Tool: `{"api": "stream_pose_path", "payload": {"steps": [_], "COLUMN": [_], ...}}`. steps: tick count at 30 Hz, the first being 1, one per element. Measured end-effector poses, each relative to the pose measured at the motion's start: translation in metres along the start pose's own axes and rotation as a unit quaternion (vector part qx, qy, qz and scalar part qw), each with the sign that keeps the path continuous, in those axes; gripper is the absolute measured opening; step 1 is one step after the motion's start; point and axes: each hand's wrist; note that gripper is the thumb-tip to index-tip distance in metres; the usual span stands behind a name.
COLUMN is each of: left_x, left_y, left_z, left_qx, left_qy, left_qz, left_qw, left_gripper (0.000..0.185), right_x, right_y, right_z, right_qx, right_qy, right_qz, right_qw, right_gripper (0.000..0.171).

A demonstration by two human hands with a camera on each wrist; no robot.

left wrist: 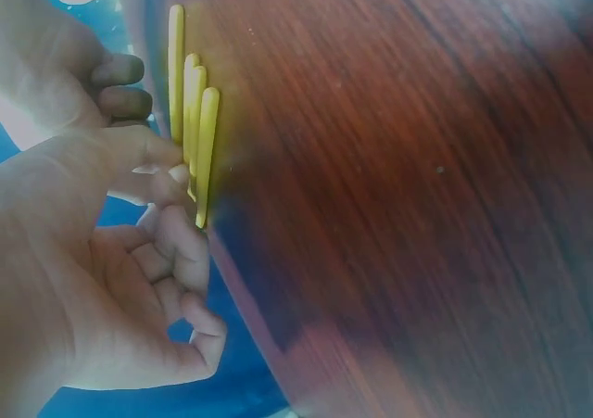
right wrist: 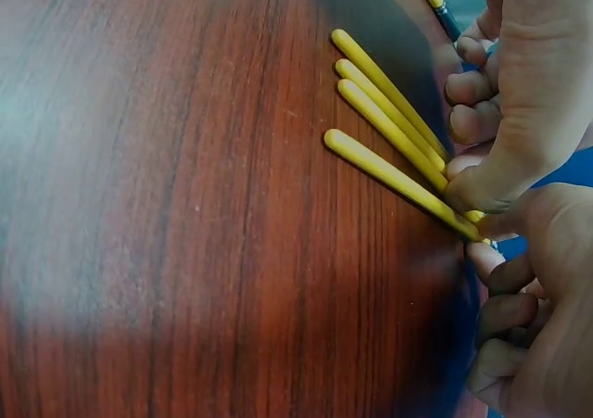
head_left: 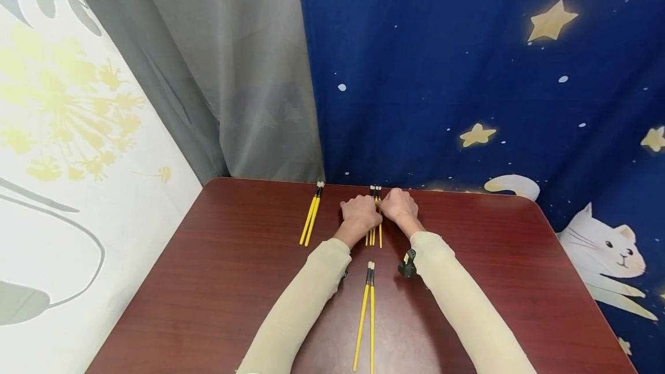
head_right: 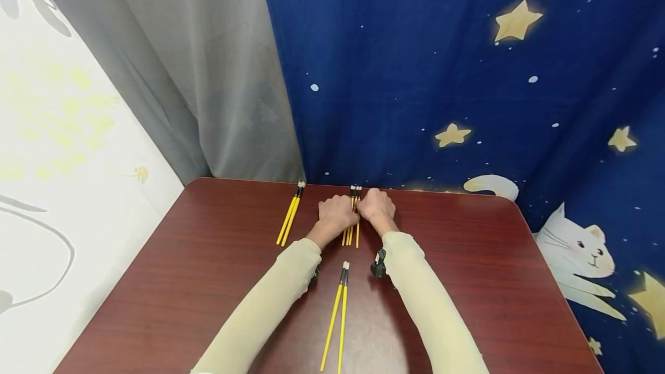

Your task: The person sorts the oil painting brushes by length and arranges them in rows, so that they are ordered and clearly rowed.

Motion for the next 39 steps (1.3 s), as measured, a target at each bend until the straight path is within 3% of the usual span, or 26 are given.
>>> {"api": "stream_pose_path", "payload": {"steps": [5, 12, 17, 22, 27, 32, 39], "left_x": [-0.001, -0.005, -0.007, -0.013, -0.019, -0.029, -0.049], "left_y": [-0.001, -0.007, -0.012, -0.022, -0.039, -0.062, -0.099], "left_z": [-0.001, 0.002, 0.006, 0.008, 0.013, 0.023, 0.037], "left_qx": [0.011, 0.046, 0.078, 0.16, 0.207, 0.197, 0.128], "left_qy": [0.004, -0.02, -0.014, -0.003, 0.014, 0.049, 0.092], "left_qz": [0.002, 0.022, 0.013, -0.023, -0.029, -0.028, -0.02], "left_qw": [0.9999, 0.9985, 0.9968, 0.9868, 0.9778, 0.9787, 0.9873], "left_gripper": [0.024, 0.03, 0.038, 0.029, 0.026, 0.039, 0.058], "right_x": [-0.002, -0.001, 0.002, 0.008, 0.015, 0.02, 0.027], "right_y": [0.002, 0.005, 0.01, 0.021, 0.038, 0.059, 0.088], "right_z": [-0.002, -0.002, 0.001, 0.005, 0.015, 0.028, 0.044], "right_qx": [0.004, -0.01, -0.031, -0.036, -0.039, -0.027, -0.007], "right_qy": [0.003, 0.0, 0.011, 0.032, 0.052, 0.073, 0.078], "right_qz": [-0.003, -0.01, 0.002, 0.028, 0.055, 0.06, 0.069], "right_qw": [1.0, 1.0, 0.999, 0.998, 0.996, 0.995, 0.995], "right_gripper": [0.042, 0.045, 0.047, 0.03, 0.023, 0.025, 0.037]}}
Point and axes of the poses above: each hand's wrist, its own x-axis away from the middle knuckle, its own z-axis out of the back of the hand, y = z × x, and after that the axes turned 12 degrees about z, right-handed
